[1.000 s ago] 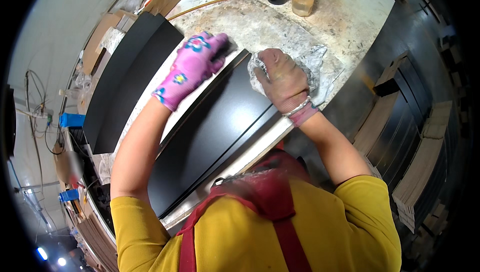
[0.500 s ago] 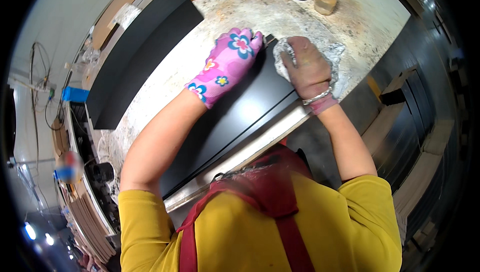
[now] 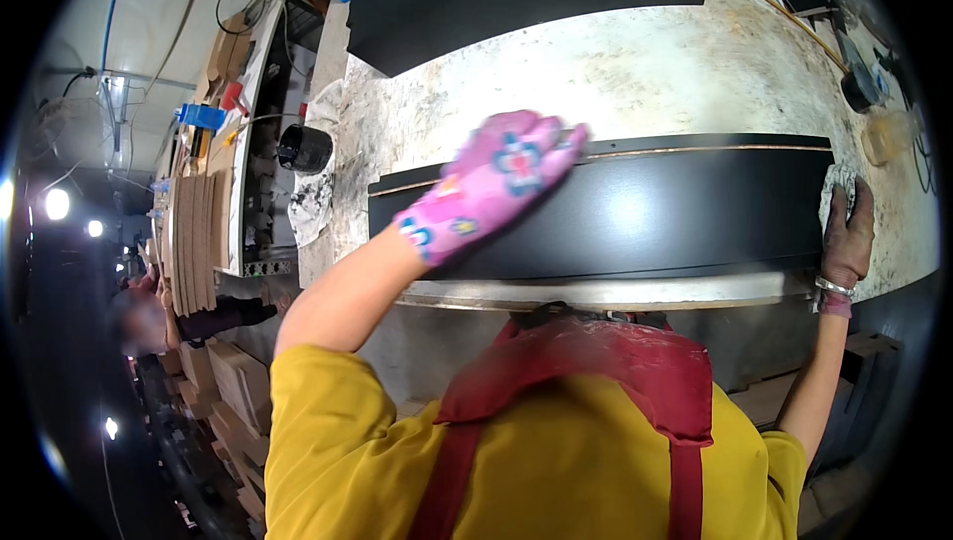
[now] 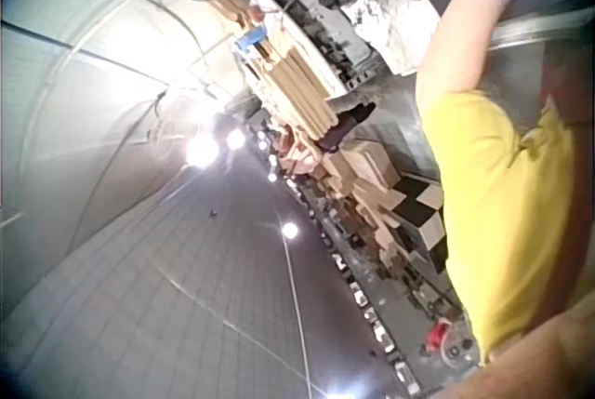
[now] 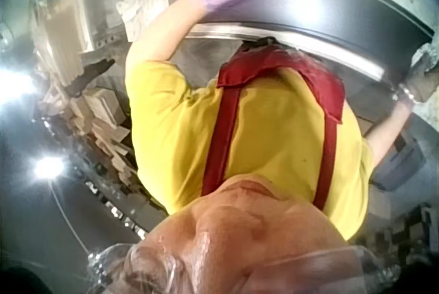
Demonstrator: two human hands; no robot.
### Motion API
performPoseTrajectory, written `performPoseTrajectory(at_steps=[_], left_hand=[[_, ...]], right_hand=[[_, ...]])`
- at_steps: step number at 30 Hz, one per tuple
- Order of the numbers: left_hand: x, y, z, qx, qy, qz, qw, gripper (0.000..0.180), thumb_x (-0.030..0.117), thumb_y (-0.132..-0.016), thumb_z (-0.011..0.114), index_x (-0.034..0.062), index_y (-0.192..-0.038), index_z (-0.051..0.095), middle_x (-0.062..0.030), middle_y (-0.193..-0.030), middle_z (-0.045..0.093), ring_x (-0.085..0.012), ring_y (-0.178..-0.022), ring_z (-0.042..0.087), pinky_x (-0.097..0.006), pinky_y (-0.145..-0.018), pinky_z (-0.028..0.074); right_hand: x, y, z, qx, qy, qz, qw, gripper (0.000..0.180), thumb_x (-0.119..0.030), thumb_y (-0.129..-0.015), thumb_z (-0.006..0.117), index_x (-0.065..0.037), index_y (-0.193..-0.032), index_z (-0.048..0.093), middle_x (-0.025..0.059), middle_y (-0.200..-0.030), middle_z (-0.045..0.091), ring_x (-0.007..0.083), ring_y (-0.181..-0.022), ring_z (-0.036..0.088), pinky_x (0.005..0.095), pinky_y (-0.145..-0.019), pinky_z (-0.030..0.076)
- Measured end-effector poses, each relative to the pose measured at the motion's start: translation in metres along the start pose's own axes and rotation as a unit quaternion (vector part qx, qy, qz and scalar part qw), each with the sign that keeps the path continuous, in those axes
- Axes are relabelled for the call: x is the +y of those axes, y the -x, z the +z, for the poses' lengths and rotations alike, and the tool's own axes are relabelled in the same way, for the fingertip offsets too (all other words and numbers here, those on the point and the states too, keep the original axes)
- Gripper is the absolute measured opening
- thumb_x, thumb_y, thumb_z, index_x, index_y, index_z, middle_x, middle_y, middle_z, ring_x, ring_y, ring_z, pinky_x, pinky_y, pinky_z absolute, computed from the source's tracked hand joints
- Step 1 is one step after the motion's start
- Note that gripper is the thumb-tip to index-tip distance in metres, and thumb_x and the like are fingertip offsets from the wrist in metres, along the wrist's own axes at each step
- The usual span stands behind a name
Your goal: The person wipes the surface and edges of black wood panels with a cloth, handling them one at a time and stacking them on the workbench.
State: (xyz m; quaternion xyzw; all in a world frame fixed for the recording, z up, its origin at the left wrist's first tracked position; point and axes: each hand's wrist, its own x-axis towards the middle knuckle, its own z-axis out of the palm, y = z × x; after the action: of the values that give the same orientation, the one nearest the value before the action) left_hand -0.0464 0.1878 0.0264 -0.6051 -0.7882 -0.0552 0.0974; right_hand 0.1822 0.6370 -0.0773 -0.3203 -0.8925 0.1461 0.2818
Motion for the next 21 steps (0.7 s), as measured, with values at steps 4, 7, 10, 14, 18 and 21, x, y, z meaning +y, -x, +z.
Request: performPoseTrajectory(at_steps=[4,7,10,14,18,21], left_hand=[[-0.035,0.094,-0.034,-0.085,-0.076,-0.074,0.991,0.052,0.006,-0.082,0.056,0.0121,-0.134,0.051,-0.0151,-0.112,0.063,-0.0327,-0.103,0.062,-0.045,-0.089,0.05],[-0.061,0.162,-0.046,-0.089,-0.111,-0.126,0.982,0.055,0.0,-0.077,0.061,0.0126,-0.131,0.056,-0.0154,-0.11,0.064,-0.0341,-0.101,0.062,-0.043,-0.087,0.052],[-0.085,0.213,-0.051,-0.071,-0.118,-0.183,0.973,0.054,0.001,-0.075,0.064,0.0137,-0.127,0.058,-0.0127,-0.108,0.064,-0.0337,-0.096,0.062,-0.042,-0.082,0.053],[-0.113,0.291,-0.045,-0.133,-0.152,-0.217,0.955,0.058,0.001,-0.076,0.061,0.0145,-0.132,0.054,-0.015,-0.113,0.063,-0.0347,-0.097,0.062,-0.042,-0.084,0.053],[-0.136,0.321,-0.021,-0.059,-0.121,-0.357,0.924,0.051,0.004,-0.079,0.064,0.012,-0.129,0.057,-0.0155,-0.112,0.06,-0.035,-0.099,0.057,-0.043,-0.089,0.047],[-0.128,0.281,-0.015,0.008,-0.145,-0.363,0.92,0.053,0.009,-0.081,0.066,0.0084,-0.132,0.054,-0.0155,-0.129,0.056,-0.0363,-0.12,0.05,-0.042,-0.101,0.041]], right_hand=[[0.007,-0.003,-0.004,0.009,0.015,-0.003,1.0,0.047,-0.031,-0.096,0.057,0.001,-0.13,0.051,0.0221,-0.13,0.056,0.0333,-0.122,0.053,0.0377,-0.102,0.04],[0.005,-0.005,-0.006,0.001,0.041,-0.013,0.999,0.049,-0.032,-0.096,0.058,0.001,-0.131,0.05,0.0223,-0.13,0.056,0.034,-0.123,0.052,0.038,-0.103,0.039],[0.0,-0.006,-0.01,-0.021,0.028,-0.001,0.999,0.048,-0.031,-0.096,0.057,0.001,-0.131,0.05,0.0224,-0.13,0.056,0.034,-0.123,0.052,0.0377,-0.103,0.039],[-0.003,-0.007,-0.006,-0.024,0.03,-0.002,0.999,0.047,-0.03,-0.097,0.056,0.001,-0.131,0.049,0.0222,-0.131,0.056,0.034,-0.124,0.051,0.0374,-0.103,0.039],[0.028,-0.014,-0.005,-0.026,0.022,-0.021,0.999,0.047,-0.028,-0.097,0.056,0.002,-0.133,0.048,0.0212,-0.131,0.056,0.0308,-0.123,0.053,0.0354,-0.103,0.04],[0.029,-0.029,-0.034,-0.069,0.027,-0.018,0.997,0.05,-0.028,-0.096,0.059,0.001,-0.135,0.047,0.0192,-0.131,0.056,0.0272,-0.123,0.053,0.0336,-0.103,0.04]])
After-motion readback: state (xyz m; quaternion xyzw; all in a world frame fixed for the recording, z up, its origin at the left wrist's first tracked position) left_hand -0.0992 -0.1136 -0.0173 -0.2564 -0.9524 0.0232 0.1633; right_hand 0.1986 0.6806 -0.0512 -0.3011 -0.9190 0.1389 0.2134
